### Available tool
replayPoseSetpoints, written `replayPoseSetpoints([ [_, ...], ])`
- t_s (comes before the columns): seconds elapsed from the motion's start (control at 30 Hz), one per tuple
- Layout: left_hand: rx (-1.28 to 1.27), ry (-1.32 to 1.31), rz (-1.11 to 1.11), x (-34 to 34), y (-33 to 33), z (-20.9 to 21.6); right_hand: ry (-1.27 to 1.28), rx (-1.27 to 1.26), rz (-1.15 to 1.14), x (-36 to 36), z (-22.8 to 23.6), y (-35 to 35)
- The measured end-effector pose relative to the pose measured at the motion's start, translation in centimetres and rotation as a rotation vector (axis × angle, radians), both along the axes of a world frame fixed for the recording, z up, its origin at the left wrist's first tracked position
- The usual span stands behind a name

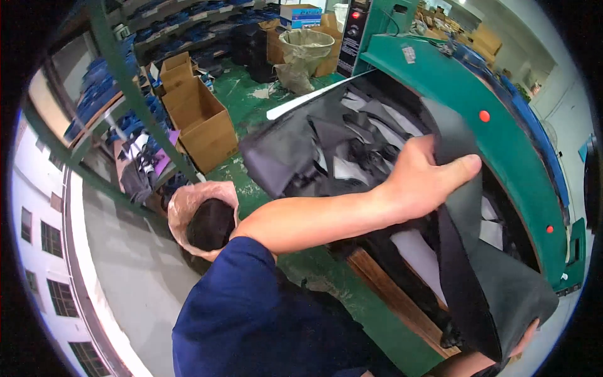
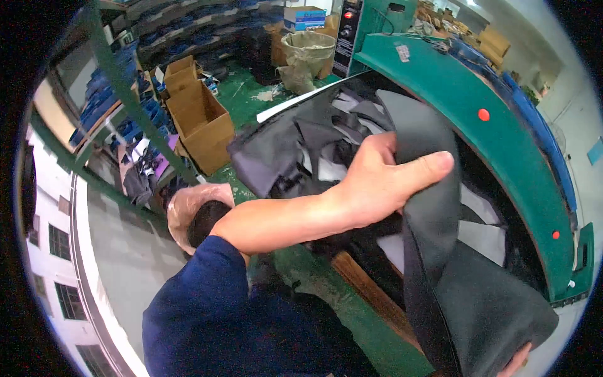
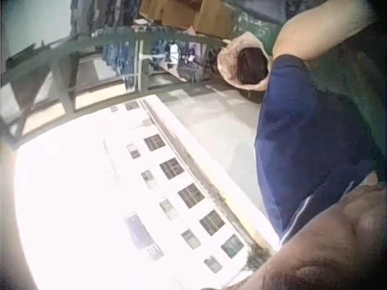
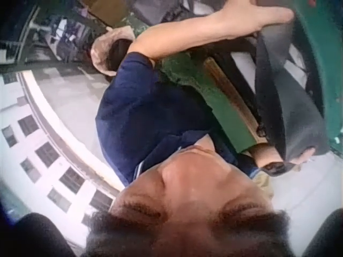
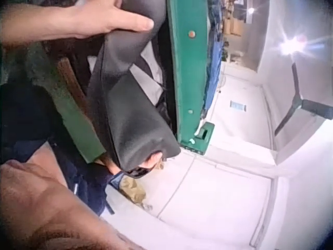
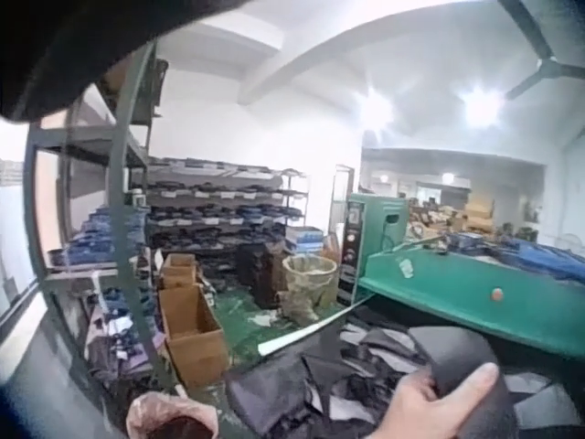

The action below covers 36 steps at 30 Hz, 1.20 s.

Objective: Operating an industrial hydraulic die-cutting machine to cut shapes from fabric and sorting the cut components into bags.

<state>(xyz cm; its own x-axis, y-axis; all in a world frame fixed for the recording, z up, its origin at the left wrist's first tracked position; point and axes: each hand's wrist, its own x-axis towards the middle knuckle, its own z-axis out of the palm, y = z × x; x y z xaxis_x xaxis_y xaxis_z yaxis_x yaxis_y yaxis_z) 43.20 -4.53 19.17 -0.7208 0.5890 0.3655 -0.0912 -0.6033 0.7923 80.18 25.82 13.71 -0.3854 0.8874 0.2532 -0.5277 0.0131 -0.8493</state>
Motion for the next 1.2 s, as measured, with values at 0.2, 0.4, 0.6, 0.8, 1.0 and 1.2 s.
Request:
replayPoseSetpoints([
  [0.2,0.18,0.156,-0.077,-11.6,-4.4,1.3,-0.058,-0.002,-0.019,-9.9,2.6,-11.1],
  [0.4,0.168,0.217,-0.017,-20.6,-8.4,2.6,-0.022,0.015,0.009,-19.5,4.8,-16.4],
  [0.6,0.154,0.155,-0.032,-26.7,-11.2,2.6,0.022,-0.048,0.008,-28.0,3.3,-24.1],
  [0.8,0.105,0.106,-0.073,-38.0,-13.1,1.8,0.03,-0.139,-0.056,-38.0,1.9,-24.7],
  [1.0,0.088,0.032,-0.071,-49.5,-14.8,0.1,-0.071,-0.26,-0.072,-47.0,0.0,-31.8],
  [1.2,0.136,0.041,0.048,-60.4,-21.6,-1.2,-0.128,-0.238,0.006,-60.0,2.5,-39.7],
])
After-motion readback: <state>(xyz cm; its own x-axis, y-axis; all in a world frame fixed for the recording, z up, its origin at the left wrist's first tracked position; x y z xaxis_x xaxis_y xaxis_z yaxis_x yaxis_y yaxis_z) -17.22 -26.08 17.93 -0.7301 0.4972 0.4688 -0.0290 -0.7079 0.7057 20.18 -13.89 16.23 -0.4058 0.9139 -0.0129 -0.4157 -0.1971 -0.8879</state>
